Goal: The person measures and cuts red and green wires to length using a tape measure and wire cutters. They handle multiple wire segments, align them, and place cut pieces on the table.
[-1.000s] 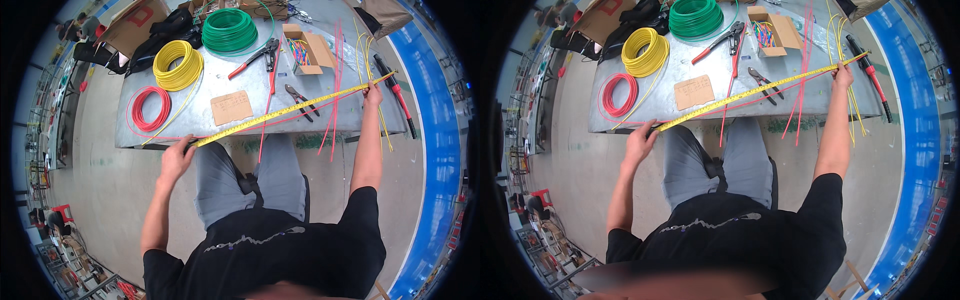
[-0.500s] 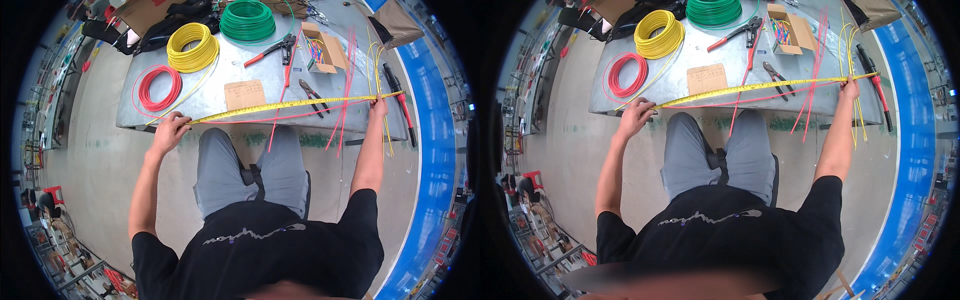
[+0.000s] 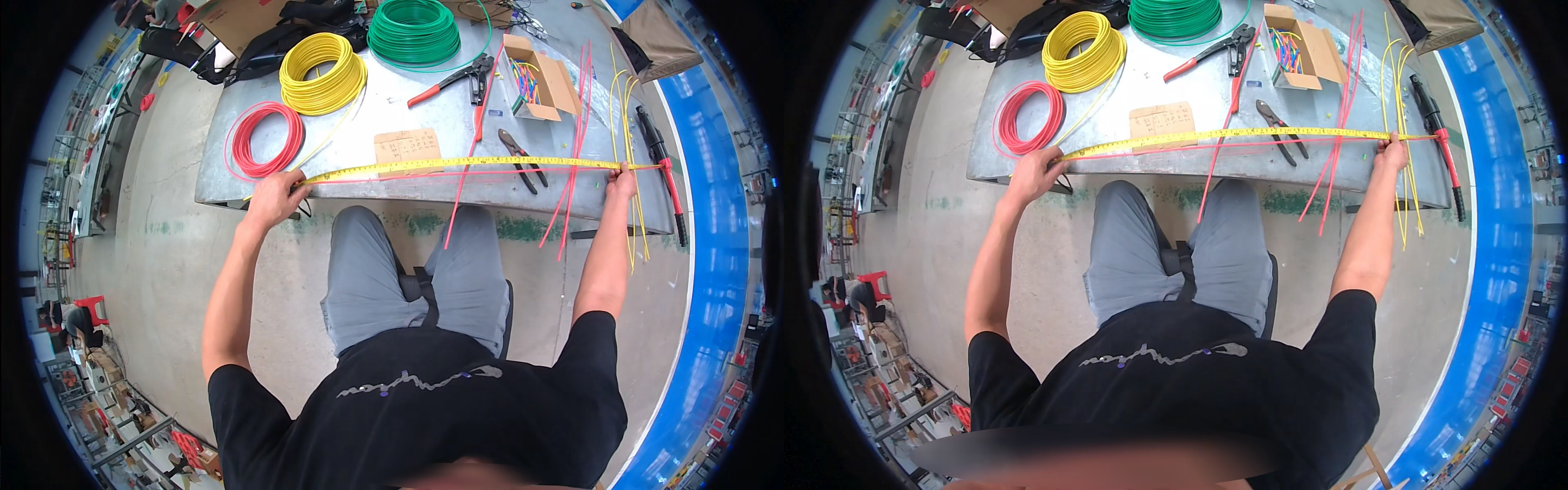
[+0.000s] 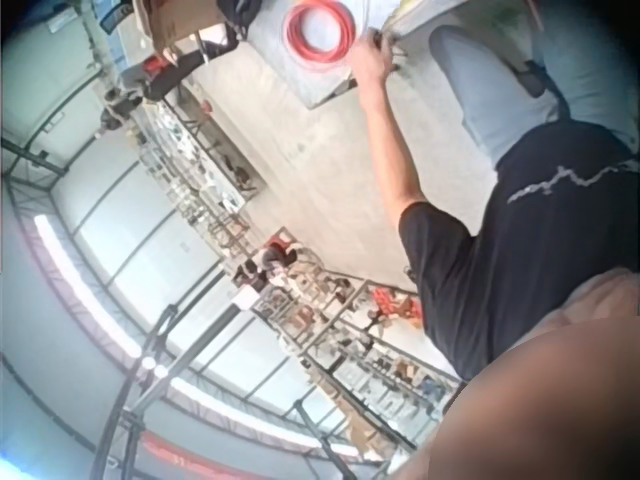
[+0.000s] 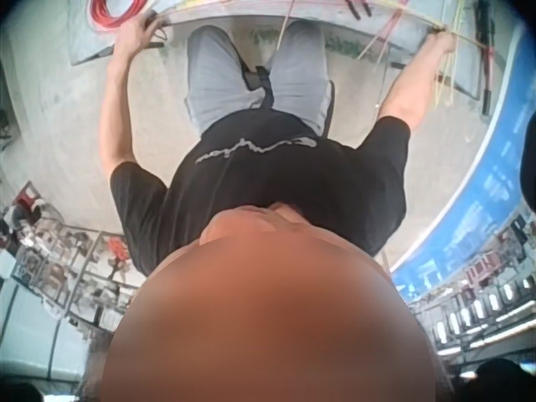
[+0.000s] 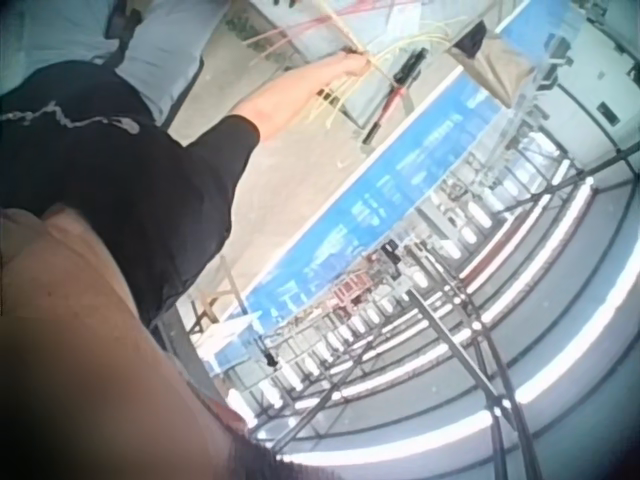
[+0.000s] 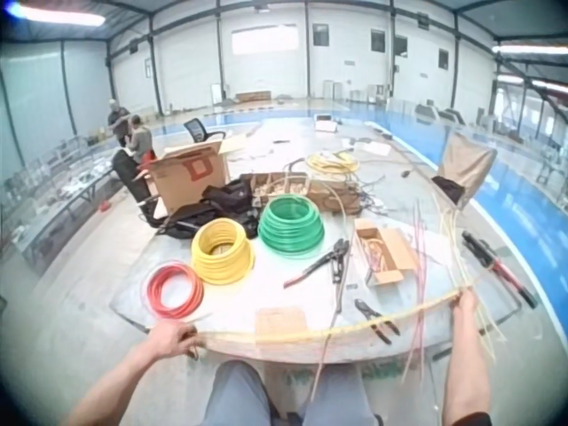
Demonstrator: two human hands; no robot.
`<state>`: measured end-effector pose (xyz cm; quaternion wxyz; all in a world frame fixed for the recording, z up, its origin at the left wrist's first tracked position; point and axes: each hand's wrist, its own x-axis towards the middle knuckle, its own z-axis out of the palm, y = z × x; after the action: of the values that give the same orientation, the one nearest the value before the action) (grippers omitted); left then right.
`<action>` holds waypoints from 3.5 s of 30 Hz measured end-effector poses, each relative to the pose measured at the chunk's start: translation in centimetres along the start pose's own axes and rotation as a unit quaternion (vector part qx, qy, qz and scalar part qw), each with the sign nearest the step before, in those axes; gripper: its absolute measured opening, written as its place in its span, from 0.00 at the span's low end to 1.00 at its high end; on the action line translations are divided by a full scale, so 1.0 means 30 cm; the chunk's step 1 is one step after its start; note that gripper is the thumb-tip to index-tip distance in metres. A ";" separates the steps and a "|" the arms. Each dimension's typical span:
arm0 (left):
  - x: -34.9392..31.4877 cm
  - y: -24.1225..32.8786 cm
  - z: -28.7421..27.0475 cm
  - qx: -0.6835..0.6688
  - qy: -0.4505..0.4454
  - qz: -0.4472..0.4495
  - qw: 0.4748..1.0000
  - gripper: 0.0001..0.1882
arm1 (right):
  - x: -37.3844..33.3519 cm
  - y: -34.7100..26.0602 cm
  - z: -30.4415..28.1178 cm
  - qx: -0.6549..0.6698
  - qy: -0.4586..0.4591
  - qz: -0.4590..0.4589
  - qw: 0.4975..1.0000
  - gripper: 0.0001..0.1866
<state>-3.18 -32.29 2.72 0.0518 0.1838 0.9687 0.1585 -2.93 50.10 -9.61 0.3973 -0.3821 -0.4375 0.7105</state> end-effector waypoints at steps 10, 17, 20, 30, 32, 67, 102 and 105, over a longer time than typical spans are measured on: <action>0.036 -0.027 0.018 -0.015 -0.016 -0.019 1.000 0.17 | 0.034 0.020 -0.020 -0.012 0.007 -0.017 1.000 0.06; 0.043 -0.078 0.008 -0.092 -0.056 -0.033 0.994 0.18 | 0.049 0.029 -0.016 -0.020 0.016 -0.025 0.999 0.07; 0.048 -0.086 0.012 -0.074 -0.060 -0.042 0.995 0.18 | 0.037 0.020 -0.016 -0.023 0.019 -0.025 0.999 0.07; 0.076 -0.130 0.000 -0.145 -0.104 -0.057 0.982 0.26 | 0.051 0.026 -0.019 -0.027 0.022 -0.034 0.999 0.06; 0.080 -0.132 0.001 -0.165 -0.107 -0.068 0.978 0.25 | 0.058 0.027 -0.024 -0.037 0.034 -0.030 0.998 0.06; 0.116 0.050 0.050 0.088 -0.071 -0.143 0.983 0.48 | -0.032 -0.002 -0.008 0.003 -0.096 0.002 0.995 0.08; 0.092 0.141 0.005 -0.014 0.124 -0.144 0.982 0.43 | -1.825 0.192 0.321 -0.254 -0.640 0.045 0.724 0.25; 0.090 0.163 -0.050 -0.010 0.115 -0.148 0.982 0.43 | -1.876 0.228 0.426 -0.402 -0.619 -0.059 0.673 0.25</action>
<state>-4.26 -27.39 5.62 -0.0354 0.0184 0.9830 0.1792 6.19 -6.63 -0.79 -0.1148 0.0490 -0.8481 0.5150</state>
